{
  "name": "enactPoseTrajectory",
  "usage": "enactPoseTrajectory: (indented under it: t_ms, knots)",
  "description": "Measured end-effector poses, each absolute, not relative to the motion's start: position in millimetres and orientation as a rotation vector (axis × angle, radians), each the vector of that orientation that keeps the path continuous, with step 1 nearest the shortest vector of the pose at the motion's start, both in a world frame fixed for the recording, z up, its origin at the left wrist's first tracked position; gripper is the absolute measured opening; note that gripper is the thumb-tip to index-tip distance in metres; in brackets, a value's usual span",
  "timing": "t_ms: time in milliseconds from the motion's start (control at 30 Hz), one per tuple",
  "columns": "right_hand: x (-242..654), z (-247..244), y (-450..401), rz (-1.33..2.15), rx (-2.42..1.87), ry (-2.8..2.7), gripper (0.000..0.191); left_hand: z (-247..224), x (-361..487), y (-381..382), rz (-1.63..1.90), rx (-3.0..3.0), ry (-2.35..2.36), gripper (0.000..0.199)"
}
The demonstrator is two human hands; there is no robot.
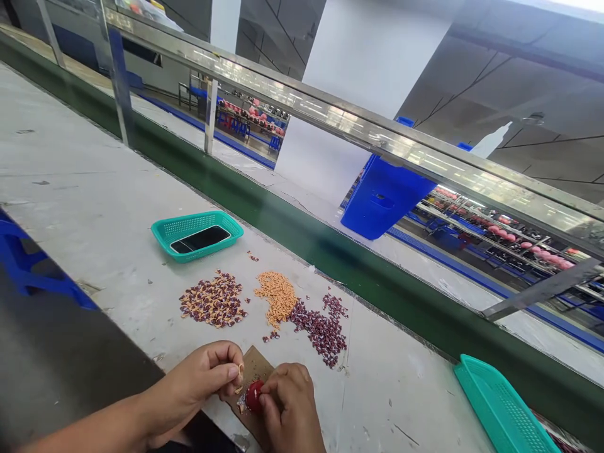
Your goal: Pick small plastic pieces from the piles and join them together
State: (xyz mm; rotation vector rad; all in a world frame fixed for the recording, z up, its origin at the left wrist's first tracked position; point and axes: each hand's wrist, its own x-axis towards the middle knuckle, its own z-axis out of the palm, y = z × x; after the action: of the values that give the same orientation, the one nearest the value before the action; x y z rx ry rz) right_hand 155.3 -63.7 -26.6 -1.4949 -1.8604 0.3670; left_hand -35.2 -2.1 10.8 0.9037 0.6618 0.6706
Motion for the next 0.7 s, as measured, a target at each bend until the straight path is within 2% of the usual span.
enactPoseTrajectory:
  t_ms: [200,400,700]
  knots:
    - [155.5,-29.5,-66.4,0.31,-1.504,-1.883,0.011,5.6,-33.4,-13.6,0.667,0.817,0.653,0.015]
    - [147.1,-19.6,-72.5,0.493,-1.374,-1.651,0.006,7.9,-30.4,-23.7,0.646,0.816,0.628,0.014]
    - [136.6,-15.8,-72.3,0.585,-1.283,-1.565,0.008,-1.5,-27.3,-26.1,0.618,0.789,0.565,0.028]
